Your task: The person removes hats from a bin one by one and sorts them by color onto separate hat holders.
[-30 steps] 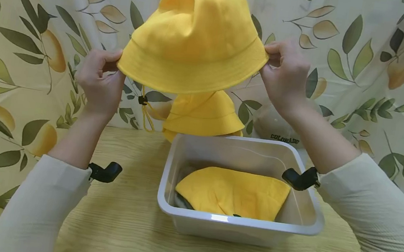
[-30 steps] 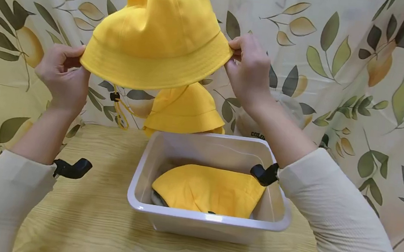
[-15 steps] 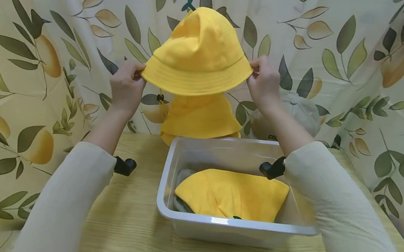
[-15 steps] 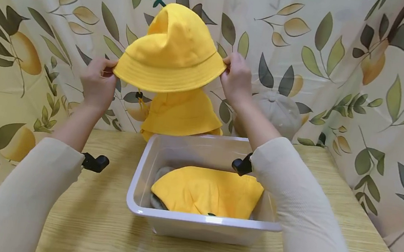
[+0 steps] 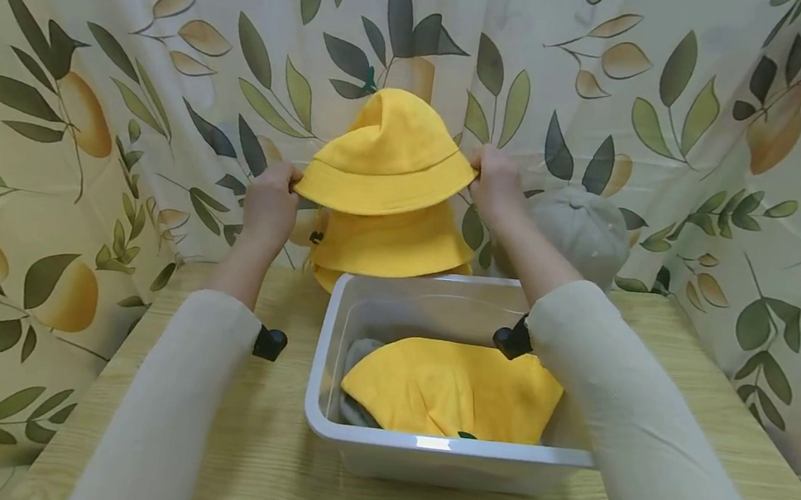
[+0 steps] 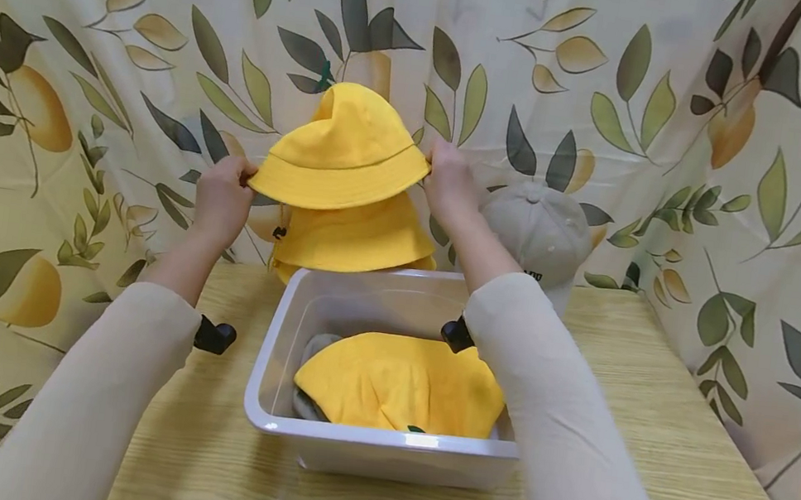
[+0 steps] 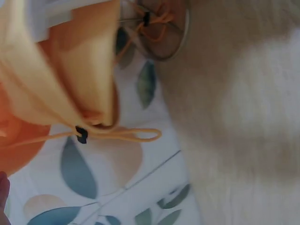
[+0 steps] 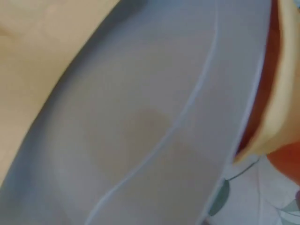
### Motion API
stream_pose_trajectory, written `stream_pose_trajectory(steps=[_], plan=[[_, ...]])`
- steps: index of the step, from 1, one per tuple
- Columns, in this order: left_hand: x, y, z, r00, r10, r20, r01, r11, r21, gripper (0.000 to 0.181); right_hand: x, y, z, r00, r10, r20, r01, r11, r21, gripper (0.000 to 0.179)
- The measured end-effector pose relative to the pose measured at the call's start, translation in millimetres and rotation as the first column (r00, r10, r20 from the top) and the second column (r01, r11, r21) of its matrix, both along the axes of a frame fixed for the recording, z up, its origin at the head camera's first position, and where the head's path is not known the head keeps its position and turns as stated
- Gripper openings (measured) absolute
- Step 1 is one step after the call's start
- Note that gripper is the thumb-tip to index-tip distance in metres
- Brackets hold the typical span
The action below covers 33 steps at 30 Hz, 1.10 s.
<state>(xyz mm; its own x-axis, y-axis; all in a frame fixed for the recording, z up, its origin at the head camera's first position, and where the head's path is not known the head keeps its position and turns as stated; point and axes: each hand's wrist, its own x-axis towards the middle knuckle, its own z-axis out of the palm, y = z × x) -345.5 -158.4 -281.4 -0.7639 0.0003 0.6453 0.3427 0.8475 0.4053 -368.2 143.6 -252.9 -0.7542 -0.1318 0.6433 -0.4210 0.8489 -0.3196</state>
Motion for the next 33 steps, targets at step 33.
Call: stream_pose_trajectory(steps=[33], plan=[[20.3,5.2,-107.3,1.0,-0.011,0.019,0.01,0.999,0.031,0.019,11.2,21,-65.8,0.925,0.123,0.359,-0.23,0.935,0.272,0.025]])
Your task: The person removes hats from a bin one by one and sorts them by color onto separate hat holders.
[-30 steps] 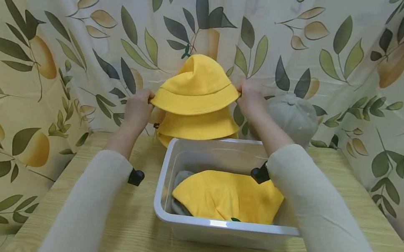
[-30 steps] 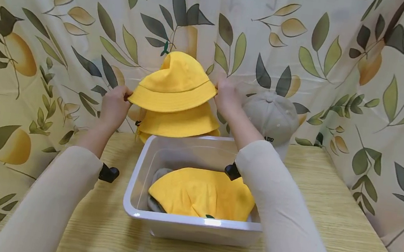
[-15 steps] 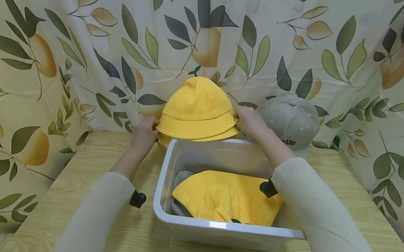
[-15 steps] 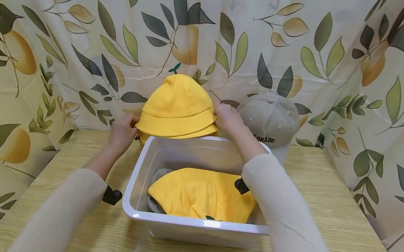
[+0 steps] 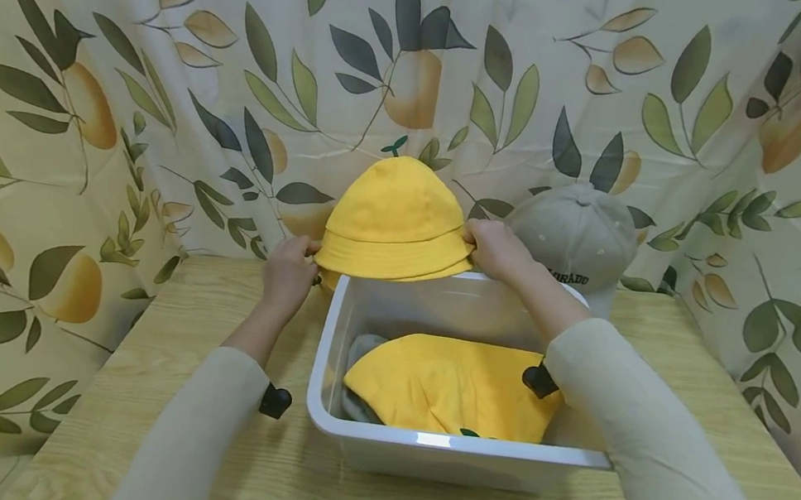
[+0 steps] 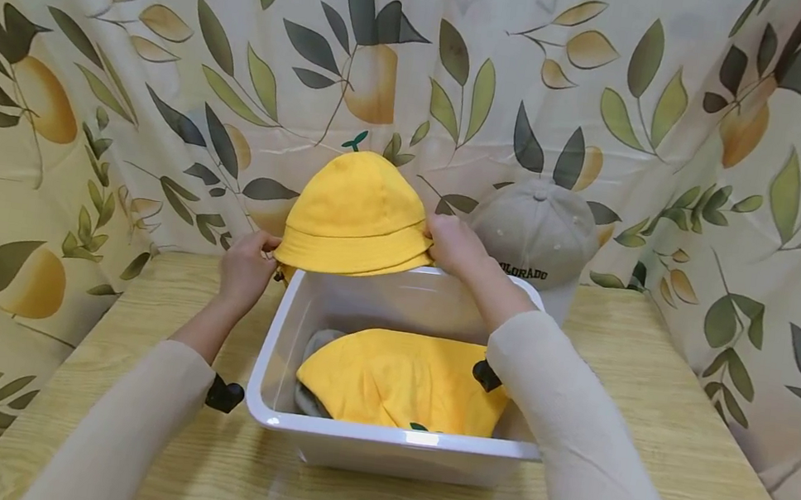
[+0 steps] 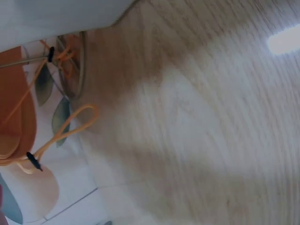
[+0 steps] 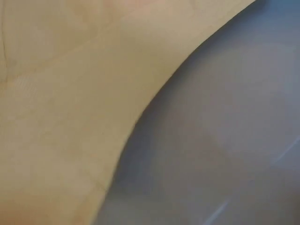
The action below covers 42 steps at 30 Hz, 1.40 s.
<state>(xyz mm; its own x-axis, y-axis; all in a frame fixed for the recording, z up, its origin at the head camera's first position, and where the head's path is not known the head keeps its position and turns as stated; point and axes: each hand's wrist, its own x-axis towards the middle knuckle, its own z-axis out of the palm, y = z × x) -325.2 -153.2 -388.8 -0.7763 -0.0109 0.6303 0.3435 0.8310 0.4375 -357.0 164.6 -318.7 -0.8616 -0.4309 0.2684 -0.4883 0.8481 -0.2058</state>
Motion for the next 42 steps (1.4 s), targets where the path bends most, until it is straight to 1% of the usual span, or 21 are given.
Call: stream_pose_trajectory(steps=[2,3,5,7,9,11,13,14,17,20,22,27,30,32,34,36,38,40,42], plan=[[0.3,-0.8,3.3,1.0,-0.009,0.011,0.009,1.0,-0.028,0.019,1.6,0,2.8,1.0,0.012,-0.02,-0.011,0.999,0.041,0.025],[0.8,-1.5,5.7,0.999,-0.008,0.032,0.009,0.999,-0.041,0.019,2.2,-1,4.7,1.0,0.017,-0.024,-0.015,0.998,0.062,0.024],[2.5,-3.3,11.6,0.999,-0.005,0.045,0.009,0.996,-0.088,0.019,3.4,-1,9.5,0.999,0.032,-0.02,-0.03,0.995,0.092,0.019],[5.2,-5.8,18.4,0.998,-0.018,0.058,0.026,0.991,-0.134,0.018,4.5,-1,15.2,0.999,0.028,0.017,-0.029,0.994,0.104,0.011],[7.2,-8.4,24.6,0.997,-0.038,0.07,0.05,0.983,-0.179,0.018,6.7,1,22.0,0.997,0.003,0.077,-0.011,0.995,0.104,0.002],[8.3,-11.1,28.8,0.994,-0.079,0.073,0.093,0.971,-0.219,0.019,8.4,6,28.6,0.993,-0.014,0.119,0.001,0.994,0.113,0.008],[10.4,-13.1,32.5,0.991,-0.117,0.062,0.129,0.96,-0.249,0.02,10.5,11,35.3,0.99,-0.025,0.139,0.009,0.993,0.117,0.015],[11.7,-14.0,34.1,0.988,-0.143,0.053,0.152,0.954,-0.259,0.02,11.4,14,38.3,0.99,-0.023,0.141,0.007,0.993,0.114,0.016],[17.5,-16.8,38.1,0.976,-0.218,0.006,0.211,0.937,-0.28,0.019,14.5,23,46.9,0.994,0.012,0.113,-0.023,0.995,0.093,0.018],[24.1,-19.1,40.5,0.955,-0.293,-0.035,0.271,0.917,-0.294,0.019,18.3,32,55.3,0.996,0.021,0.091,-0.027,0.997,0.07,0.02],[27.5,-19.8,41.8,0.943,-0.327,-0.06,0.293,0.901,-0.319,0.02,21.5,37,60.7,0.997,0.028,0.071,-0.032,0.997,0.064,0.021],[33.6,-18.8,47.4,0.914,-0.389,-0.115,0.317,0.862,-0.395,0.021,30.9,41,70.6,0.998,0.038,0.05,-0.042,0.996,0.076,0.023],[39.5,-16.8,53.2,0.891,-0.435,-0.133,0.344,0.836,-0.428,0.023,39.3,39,75.0,0.997,0.052,0.053,-0.056,0.995,0.081,0.025],[45.4,-14.8,57.1,0.87,-0.474,-0.133,0.375,0.813,-0.446,0.023,46.9,39,77.2,0.996,0.077,0.042,-0.081,0.992,0.092,0.024],[52.0,-12.0,60.8,0.847,-0.517,-0.126,0.412,0.788,-0.458,0.022,55.7,39,78.7,0.992,0.122,0.01,-0.122,0.987,0.104,0.022],[58.8,-8.2,64.4,0.822,-0.556,-0.121,0.449,0.764,-0.463,0.022,65.6,41,79.8,0.985,0.169,-0.021,-0.166,0.98,0.11,0.018],[64.8,-3.6,67.5,0.8,-0.59,-0.112,0.481,0.741,-0.469,0.023,75.6,42,79.9,0.972,0.228,-0.055,-0.22,0.969,0.116,0.017],[69.3,1.7,68.6,0.781,-0.616,-0.1,0.506,0.72,-0.475,0.024,86.9,44,78.8,0.964,0.258,-0.058,-0.25,0.961,0.117,0.018],[74.2,7.8,69.8,0.771,-0.632,-0.081,0.519,0.697,-0.495,0.024,98.9,46,75.7,0.961,0.272,-0.053,-0.264,0.957,0.121,0.022]])
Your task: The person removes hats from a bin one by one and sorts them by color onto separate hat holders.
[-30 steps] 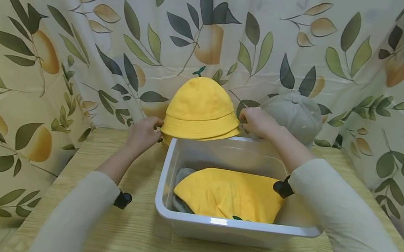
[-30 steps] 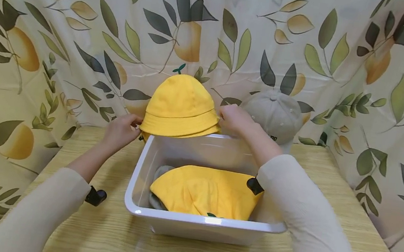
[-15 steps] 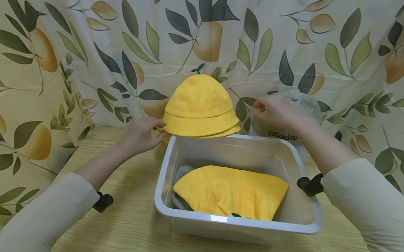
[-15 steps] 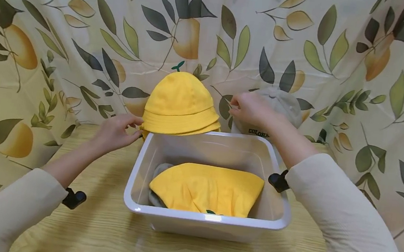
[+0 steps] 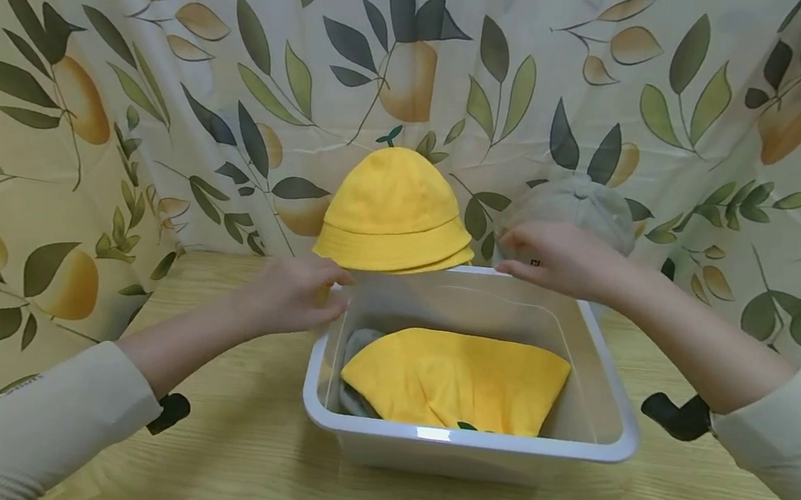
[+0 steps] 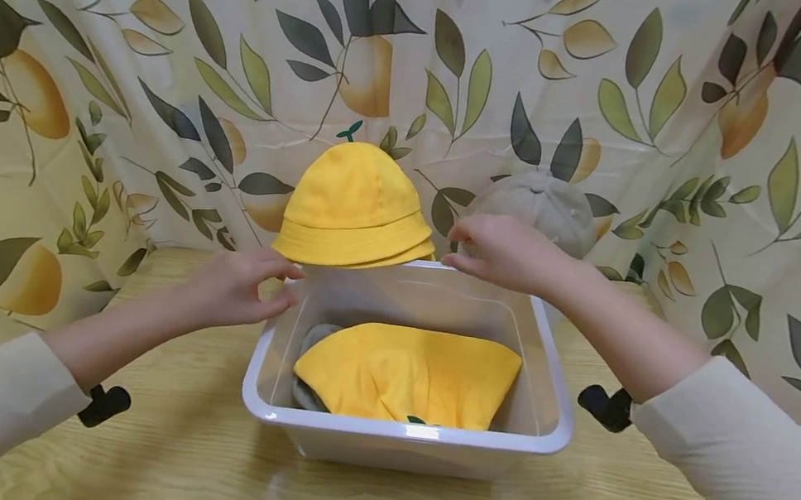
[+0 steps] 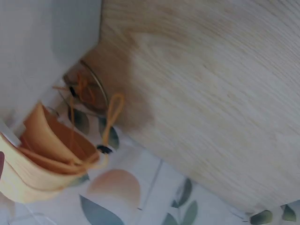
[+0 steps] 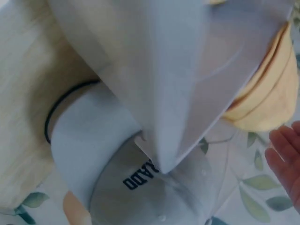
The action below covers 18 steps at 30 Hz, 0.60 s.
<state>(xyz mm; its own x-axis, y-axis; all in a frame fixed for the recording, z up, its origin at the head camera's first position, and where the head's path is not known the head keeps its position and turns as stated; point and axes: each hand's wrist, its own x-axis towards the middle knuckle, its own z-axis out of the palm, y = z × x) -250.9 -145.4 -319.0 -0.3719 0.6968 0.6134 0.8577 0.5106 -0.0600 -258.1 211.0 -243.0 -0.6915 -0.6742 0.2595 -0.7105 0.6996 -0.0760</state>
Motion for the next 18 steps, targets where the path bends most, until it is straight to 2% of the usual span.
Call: stream_pose_trajectory(steps=[4,6,8,11,14,18], plan=[[11.0,12.9,2.3,1.0,0.002,0.031,0.002,0.994,-0.112,0.027,24.2,2,-7.5,0.999,-0.011,0.051,0.011,1.0,0.006,0.03],[16.5,19.1,4.7,0.997,0.017,0.08,0.0,0.977,-0.212,0.032,34.7,3,-10.6,0.995,-0.021,0.099,0.022,1.0,-0.008,0.032],[21.0,25.3,7.2,0.988,0.04,0.149,0.01,0.946,-0.325,0.038,44.6,5,-13.6,0.99,-0.026,0.141,0.03,0.999,-0.031,0.034],[26.2,36.4,12.0,0.967,0.074,0.243,0.049,0.885,-0.464,0.048,59.5,12,-19.1,0.981,-0.039,0.192,0.052,0.997,-0.065,0.038],[29.9,47.4,14.5,0.953,0.089,0.289,0.084,0.839,-0.538,0.056,73.4,21,-27.5,0.98,-0.031,0.194,0.05,0.994,-0.097,0.043],[32.1,59.9,11.3,0.938,0.145,0.316,0.085,0.786,-0.612,0.066,89.0,31,-40.9,0.986,-0.005,0.167,0.025,0.992,-0.12,0.049]])
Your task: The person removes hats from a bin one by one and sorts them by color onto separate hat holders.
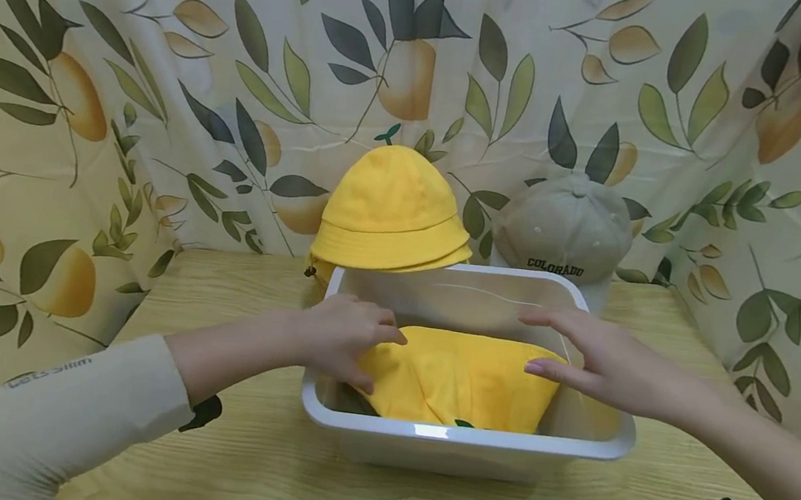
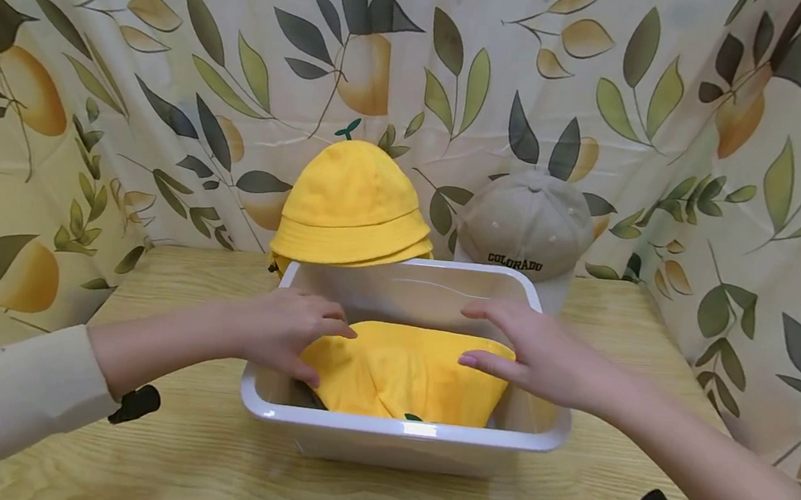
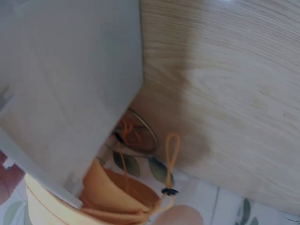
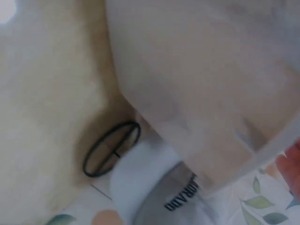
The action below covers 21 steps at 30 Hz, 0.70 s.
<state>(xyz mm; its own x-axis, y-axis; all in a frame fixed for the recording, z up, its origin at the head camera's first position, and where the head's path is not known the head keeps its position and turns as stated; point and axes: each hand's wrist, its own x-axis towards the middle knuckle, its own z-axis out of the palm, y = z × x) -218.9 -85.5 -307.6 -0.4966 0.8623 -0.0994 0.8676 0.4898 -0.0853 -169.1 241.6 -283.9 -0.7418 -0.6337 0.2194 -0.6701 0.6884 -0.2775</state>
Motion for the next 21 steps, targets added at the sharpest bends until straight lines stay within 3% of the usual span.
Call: stream_pose_trajectory(steps=[5,9,12,14,17,21], plan=[[-0.6,13.2,-10.0,0.999,0.047,0.014,-0.043,0.985,-0.17,0.079,15.8,11,-17.2,1.0,0.002,-0.028,-0.003,0.999,-0.038,0.057],[-1.0,17.7,-20.5,0.997,0.049,-0.057,-0.064,0.948,-0.31,0.082,23.6,19,-31.9,1.0,0.021,0.003,-0.021,0.995,-0.101,0.065],[-0.4,17.7,-25.4,0.991,0.031,-0.13,-0.076,0.933,-0.352,0.072,26.7,22,-43.0,0.999,0.047,-0.001,-0.047,0.992,-0.12,0.072],[-0.5,16.7,-27.6,0.988,0.018,-0.154,-0.069,0.939,-0.337,0.059,27.8,22,-49.2,0.998,0.055,-0.022,-0.057,0.992,-0.113,0.073],[-2.0,14.4,-28.9,0.99,-0.009,-0.138,-0.029,0.961,-0.276,0.042,28.6,22,-55.5,0.994,0.061,-0.087,-0.069,0.994,-0.088,0.073],[-6.7,12.5,-24.9,0.998,-0.033,-0.05,0.026,0.99,-0.137,0.031,30.7,24,-57.4,0.99,0.057,-0.125,-0.068,0.994,-0.089,0.072]])
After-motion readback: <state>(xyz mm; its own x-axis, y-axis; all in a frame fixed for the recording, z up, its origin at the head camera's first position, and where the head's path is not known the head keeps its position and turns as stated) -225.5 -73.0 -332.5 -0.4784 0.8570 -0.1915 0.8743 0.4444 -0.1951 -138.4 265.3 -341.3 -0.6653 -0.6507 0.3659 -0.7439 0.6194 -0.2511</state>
